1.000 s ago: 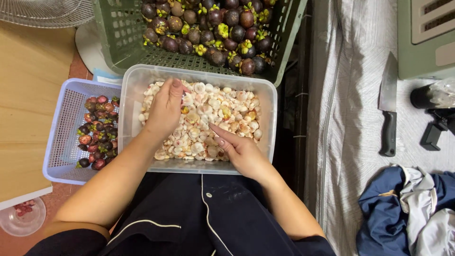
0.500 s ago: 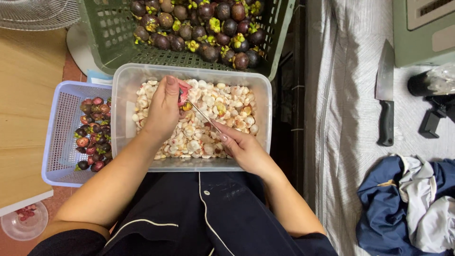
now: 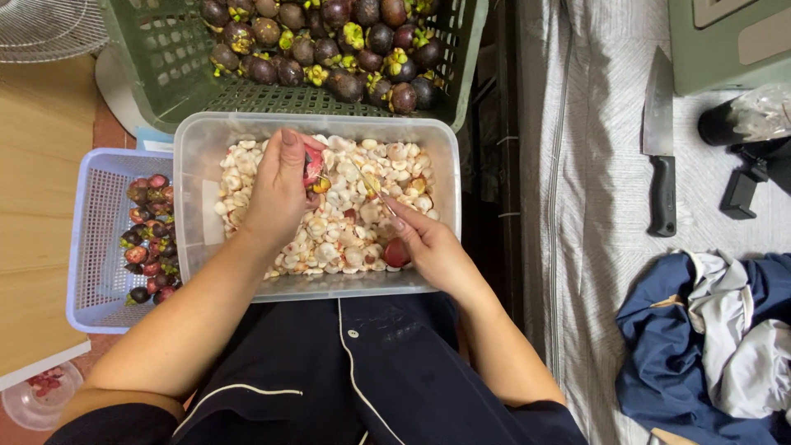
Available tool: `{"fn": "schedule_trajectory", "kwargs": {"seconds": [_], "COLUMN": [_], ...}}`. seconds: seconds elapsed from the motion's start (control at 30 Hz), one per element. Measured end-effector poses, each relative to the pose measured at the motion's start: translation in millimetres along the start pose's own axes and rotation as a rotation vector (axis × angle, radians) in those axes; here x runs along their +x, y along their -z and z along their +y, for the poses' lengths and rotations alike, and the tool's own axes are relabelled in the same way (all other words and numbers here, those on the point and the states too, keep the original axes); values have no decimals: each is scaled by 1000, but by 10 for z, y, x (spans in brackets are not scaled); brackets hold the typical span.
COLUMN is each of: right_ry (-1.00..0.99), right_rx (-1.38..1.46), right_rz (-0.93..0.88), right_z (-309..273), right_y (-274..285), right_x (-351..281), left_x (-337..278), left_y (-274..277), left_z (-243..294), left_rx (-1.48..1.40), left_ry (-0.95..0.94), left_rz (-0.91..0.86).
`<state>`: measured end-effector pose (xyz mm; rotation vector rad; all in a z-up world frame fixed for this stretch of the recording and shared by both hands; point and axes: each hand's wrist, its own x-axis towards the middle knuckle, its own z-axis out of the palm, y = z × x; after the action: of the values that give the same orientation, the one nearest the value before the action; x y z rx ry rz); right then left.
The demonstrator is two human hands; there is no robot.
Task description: The person is using a knife to peel mangosteens and placing the white fruit segments into a plastic container.
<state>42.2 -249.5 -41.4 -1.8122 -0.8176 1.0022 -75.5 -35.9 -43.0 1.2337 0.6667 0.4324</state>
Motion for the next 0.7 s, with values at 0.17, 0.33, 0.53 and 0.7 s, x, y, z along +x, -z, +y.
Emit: {"fn": "schedule_trajectory", "kwargs": {"seconds": [0.17, 0.33, 0.53, 0.7], "right_ry": [-81, -32, 69, 93], "right_rx": [62, 293, 419, 376], "right_rz": [156, 322, 416, 395], "right_z": [89, 28, 47, 135], "right_y": [154, 366, 422, 423], "right_x": [-52, -115, -161, -139], "left_x": [49, 7, -122, -82], "left_y": [-10, -333, -671, -655], "left_z": [21, -34, -424, -763], "left_rx": [165, 733, 1209, 1328], "left_ry": [10, -53, -944, -980], "left_rz": [-147, -598, -979, -1006]}}
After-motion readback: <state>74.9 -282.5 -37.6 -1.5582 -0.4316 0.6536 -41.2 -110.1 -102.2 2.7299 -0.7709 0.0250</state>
